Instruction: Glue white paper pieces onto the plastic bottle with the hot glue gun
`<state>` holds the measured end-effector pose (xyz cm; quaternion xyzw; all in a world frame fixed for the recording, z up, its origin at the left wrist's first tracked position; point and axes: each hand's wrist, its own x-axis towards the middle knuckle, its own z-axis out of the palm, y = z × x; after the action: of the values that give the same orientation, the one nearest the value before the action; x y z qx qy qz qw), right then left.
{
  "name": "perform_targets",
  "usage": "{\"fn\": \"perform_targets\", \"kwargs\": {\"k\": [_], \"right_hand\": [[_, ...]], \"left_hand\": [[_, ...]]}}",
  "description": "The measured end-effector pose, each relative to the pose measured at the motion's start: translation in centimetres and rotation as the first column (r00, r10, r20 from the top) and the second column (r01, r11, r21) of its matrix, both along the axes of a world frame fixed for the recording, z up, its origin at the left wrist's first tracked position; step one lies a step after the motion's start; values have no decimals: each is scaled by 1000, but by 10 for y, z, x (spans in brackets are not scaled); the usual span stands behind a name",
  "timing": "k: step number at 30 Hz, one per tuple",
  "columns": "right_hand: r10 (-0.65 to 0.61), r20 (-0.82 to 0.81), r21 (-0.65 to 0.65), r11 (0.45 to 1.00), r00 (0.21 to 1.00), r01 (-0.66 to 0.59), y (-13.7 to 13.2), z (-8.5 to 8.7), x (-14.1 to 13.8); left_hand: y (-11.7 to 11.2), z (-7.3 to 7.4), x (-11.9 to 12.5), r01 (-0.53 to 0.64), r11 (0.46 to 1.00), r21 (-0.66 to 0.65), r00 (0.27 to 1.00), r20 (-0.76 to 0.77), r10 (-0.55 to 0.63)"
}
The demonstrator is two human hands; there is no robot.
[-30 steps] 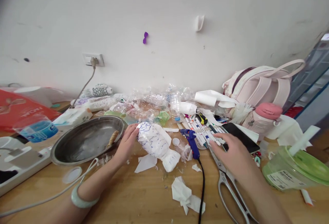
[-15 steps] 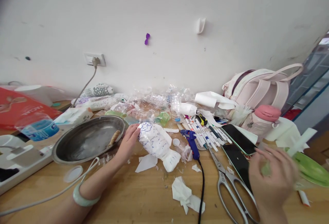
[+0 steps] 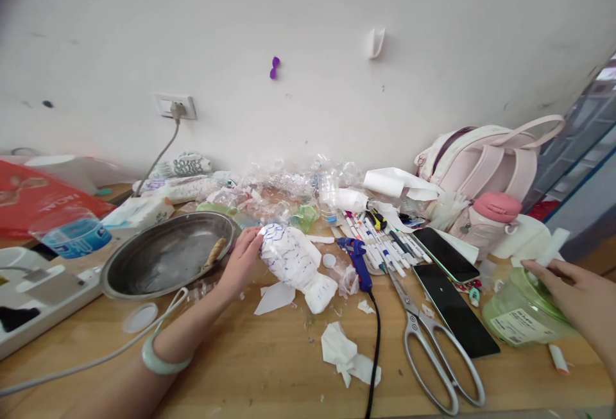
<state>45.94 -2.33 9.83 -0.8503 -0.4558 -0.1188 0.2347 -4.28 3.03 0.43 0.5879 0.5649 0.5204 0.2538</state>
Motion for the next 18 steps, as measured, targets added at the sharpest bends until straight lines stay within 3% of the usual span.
{"fn": "perform_targets", "kwargs": {"k": [3, 9, 13, 18], "right_hand": [[-116, -207, -87, 991, 972, 99, -2, 9, -25], [-172, -319, 0, 983, 932, 181, -7, 12, -42], [-167, -325, 61, 978, 931, 197, -13, 12, -55], [-180, -221, -54, 983, 958, 173, -13, 5, -51]], "left_hand": [[0, 0, 0, 8, 1000, -11, 1000, 1, -7], [0, -1, 0, 2, 1000, -2, 1000, 17, -2], [0, 0, 0, 4, 1000, -4, 999, 34, -4], [-1, 0, 0, 11, 1000, 12, 1000, 24, -11]]}}
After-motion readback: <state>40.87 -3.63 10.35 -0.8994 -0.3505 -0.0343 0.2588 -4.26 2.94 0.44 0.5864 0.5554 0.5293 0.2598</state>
